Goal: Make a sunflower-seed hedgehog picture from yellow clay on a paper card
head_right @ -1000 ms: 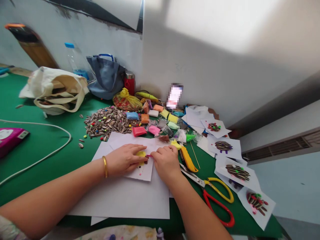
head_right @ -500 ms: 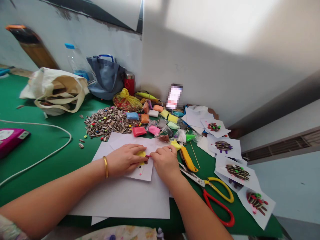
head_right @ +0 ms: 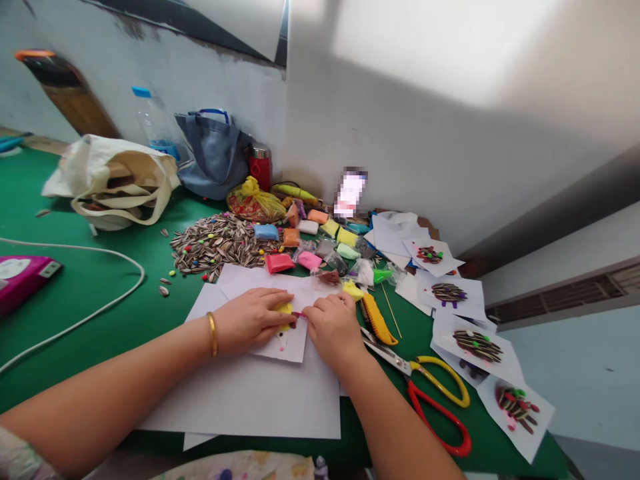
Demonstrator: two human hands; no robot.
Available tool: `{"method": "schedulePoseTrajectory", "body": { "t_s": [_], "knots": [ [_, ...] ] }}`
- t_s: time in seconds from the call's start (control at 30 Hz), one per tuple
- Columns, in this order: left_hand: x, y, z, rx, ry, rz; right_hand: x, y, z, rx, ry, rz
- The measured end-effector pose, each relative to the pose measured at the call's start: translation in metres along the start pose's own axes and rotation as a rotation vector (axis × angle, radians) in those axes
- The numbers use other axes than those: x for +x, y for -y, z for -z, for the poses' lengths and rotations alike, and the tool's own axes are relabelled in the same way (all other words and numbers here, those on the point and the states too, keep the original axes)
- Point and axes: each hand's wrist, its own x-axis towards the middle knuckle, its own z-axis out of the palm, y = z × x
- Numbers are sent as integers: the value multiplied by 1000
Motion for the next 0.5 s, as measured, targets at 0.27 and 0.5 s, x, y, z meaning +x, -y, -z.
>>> {"method": "schedulePoseTrajectory", "body": {
  "t_s": [0.27, 0.5],
  "knots": [
    [2, 3, 3, -44, 11, -2, 0, -5, 7, 54, -47, -50],
    [1, 4, -1, -32, 2, 22, -2, -2, 4, 74, -27, 42]
  ]
}}
